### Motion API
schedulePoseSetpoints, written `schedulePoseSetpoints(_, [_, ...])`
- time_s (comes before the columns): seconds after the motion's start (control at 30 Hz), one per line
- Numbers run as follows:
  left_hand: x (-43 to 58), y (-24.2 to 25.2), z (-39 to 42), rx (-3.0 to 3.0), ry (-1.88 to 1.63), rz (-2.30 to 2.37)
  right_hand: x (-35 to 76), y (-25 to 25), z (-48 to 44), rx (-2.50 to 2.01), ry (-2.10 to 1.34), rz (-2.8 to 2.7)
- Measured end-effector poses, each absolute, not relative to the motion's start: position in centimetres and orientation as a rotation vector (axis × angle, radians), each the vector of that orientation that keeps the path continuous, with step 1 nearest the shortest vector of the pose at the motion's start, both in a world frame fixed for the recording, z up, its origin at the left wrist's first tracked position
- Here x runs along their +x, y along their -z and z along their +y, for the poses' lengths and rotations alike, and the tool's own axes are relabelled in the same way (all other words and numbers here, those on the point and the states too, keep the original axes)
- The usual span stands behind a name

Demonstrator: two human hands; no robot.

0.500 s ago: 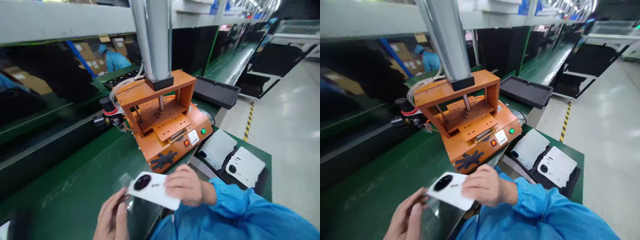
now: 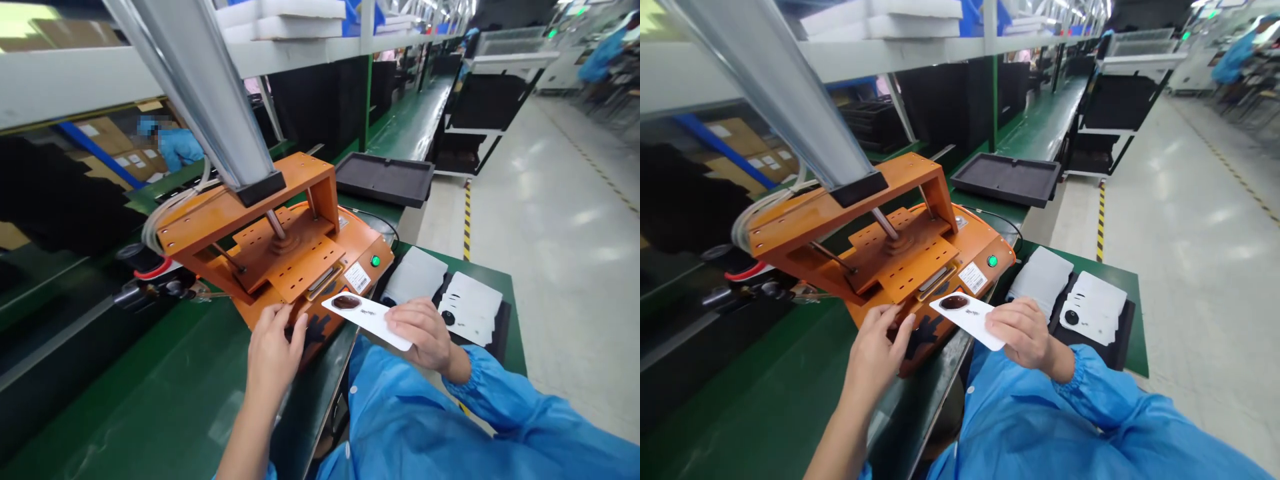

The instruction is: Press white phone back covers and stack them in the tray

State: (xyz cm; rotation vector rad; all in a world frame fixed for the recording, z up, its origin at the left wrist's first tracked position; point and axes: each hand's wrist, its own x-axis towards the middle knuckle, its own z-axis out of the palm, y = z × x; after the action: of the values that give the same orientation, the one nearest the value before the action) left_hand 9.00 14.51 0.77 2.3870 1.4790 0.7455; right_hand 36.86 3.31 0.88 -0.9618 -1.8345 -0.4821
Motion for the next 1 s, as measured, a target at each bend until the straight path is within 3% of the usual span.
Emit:
schedulePoseSetpoints(0.67, [10.7, -3.8, 15.9, 2.167, -0.497, 1.799, 37.9, -0.6, 4.2, -0.986, 0.519, -1.726])
schedulePoseSetpoints(1.0, [15.4, -4.0, 19.7, 1.518, -1.017, 1.691, 38.6, 0.4, 4.6, -1.074, 0.58, -1.678])
